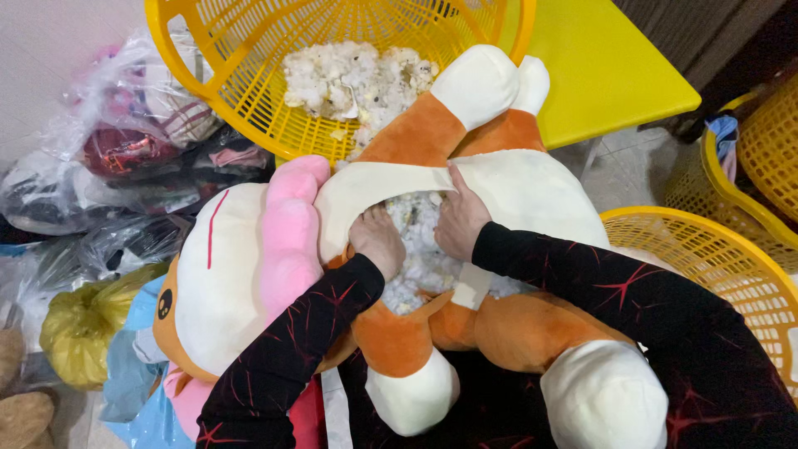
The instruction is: The person repeatedly takes handfuls of white stuffing from a yellow basket and pushes them into the open cavity of a large plush toy. The hands compress and distribute the stuffing inside the toy's body throughout the clip.
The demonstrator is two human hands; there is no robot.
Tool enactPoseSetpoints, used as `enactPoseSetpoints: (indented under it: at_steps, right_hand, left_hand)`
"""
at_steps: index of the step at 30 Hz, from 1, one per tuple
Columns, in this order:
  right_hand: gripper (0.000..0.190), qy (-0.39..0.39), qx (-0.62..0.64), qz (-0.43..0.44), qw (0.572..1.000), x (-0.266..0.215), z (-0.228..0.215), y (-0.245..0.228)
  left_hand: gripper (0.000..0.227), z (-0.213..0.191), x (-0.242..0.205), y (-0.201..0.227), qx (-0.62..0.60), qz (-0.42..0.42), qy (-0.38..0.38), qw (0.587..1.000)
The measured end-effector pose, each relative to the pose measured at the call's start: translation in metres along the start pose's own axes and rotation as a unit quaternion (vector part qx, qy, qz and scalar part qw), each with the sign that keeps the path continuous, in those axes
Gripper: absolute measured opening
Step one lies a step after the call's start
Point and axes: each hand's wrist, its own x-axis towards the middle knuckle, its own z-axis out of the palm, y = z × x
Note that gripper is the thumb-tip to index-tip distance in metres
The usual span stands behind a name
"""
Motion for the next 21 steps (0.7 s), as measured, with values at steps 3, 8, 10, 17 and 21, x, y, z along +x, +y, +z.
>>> enactPoseSetpoints:
  at_steps: [3,8,10,17,21]
  right_hand:
    - [0.035,0.005,0.043,-0.009,0.999,-0.011,-0.012,0.003]
    - [0.050,0.295,0.148,0.007,0.944,-0.034,-0.015,0.013]
    - [0.048,0.391,0.210,-0.024,0.896,-0.053,-0.007,0.013]
    - [0.048,0.275,0.439,-0.239,0.821,-0.098,0.005,-0.007]
    - [0.056,0.252,0.469,-0.285,0.797,-0.092,-0.003,-0.011]
  left_hand:
    - [0.072,-0.037,-0.025,-0.006,-0.040,0.019,0.004,0.999]
    - [0.070,-0.092,-0.078,-0.037,-0.175,0.186,0.154,0.955]
    - [0.059,-0.105,-0.108,-0.051,-0.243,0.240,0.205,0.917]
    - [0.035,-0.125,-0.207,-0.059,-0.404,0.340,0.175,0.831]
    - [0.053,-0.125,-0.222,-0.060,-0.395,0.343,0.232,0.820]
